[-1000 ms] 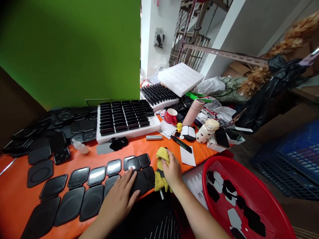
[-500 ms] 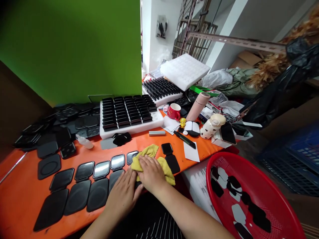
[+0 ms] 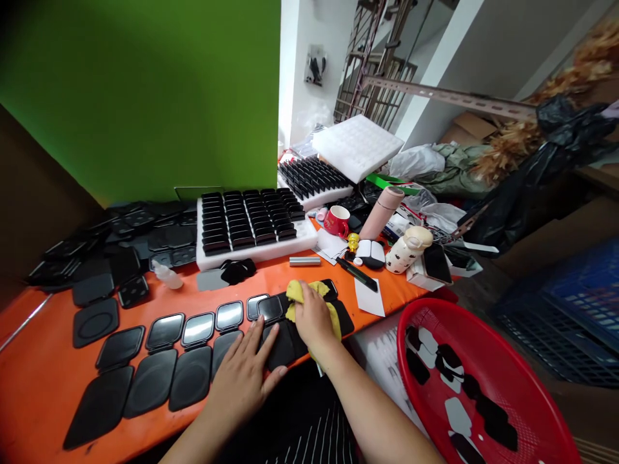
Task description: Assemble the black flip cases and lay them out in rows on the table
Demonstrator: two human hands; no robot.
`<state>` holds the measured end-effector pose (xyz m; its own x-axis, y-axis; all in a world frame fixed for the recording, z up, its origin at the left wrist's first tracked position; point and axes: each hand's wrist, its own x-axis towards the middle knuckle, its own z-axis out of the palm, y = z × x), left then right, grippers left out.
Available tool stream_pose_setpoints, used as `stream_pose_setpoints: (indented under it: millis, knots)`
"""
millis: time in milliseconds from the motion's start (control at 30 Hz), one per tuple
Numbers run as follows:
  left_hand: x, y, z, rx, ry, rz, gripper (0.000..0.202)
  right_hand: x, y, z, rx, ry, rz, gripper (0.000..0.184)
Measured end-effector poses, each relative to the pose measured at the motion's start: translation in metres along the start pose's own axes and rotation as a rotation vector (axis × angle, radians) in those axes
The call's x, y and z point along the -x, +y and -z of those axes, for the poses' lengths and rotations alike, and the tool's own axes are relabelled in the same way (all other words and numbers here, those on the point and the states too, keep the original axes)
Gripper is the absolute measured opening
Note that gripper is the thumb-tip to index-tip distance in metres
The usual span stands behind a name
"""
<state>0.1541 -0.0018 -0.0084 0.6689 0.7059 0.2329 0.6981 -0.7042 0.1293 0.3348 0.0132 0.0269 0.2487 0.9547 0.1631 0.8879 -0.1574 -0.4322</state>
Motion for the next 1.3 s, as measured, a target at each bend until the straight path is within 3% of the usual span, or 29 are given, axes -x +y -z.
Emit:
stream_pose_setpoints:
  millis: [167,333,633,867,1033,1167,1300]
  knots:
    - [-0.002,0.002,0.003,0.01,-0.028,0.005,0.065,-0.007,-0.004,-0.004,0.076,-0.15,0.118,0.056]
    - [-0.002,0.003,0.004,0.035,-0.043,0.019,0.064,-0.016,-0.001,-0.004,0.146,-0.186,0.099,0.044]
    - [-0.003,0.003,0.006,0.051,-0.033,0.033,0.055,-0.023,0.003,-0.001,0.25,-0.182,0.099,0.037]
    - [-0.002,0.002,0.006,0.059,-0.018,0.022,0.054,-0.023,0.015,0.007,0.273,-0.152,0.071,0.045]
    - [-0.001,0.002,0.005,0.032,-0.018,0.031,0.055,-0.015,0.006,0.008,0.249,-0.12,0.054,0.057]
    - [0.001,-0.006,-0.005,-0.042,0.062,-0.014,0.054,0.0,-0.005,0.008,0.154,-0.086,0.205,0.054]
    - [-0.004,-0.018,-0.029,-0.102,0.2,-0.098,0.05,0.014,-0.002,0.002,0.037,-0.115,0.433,0.057]
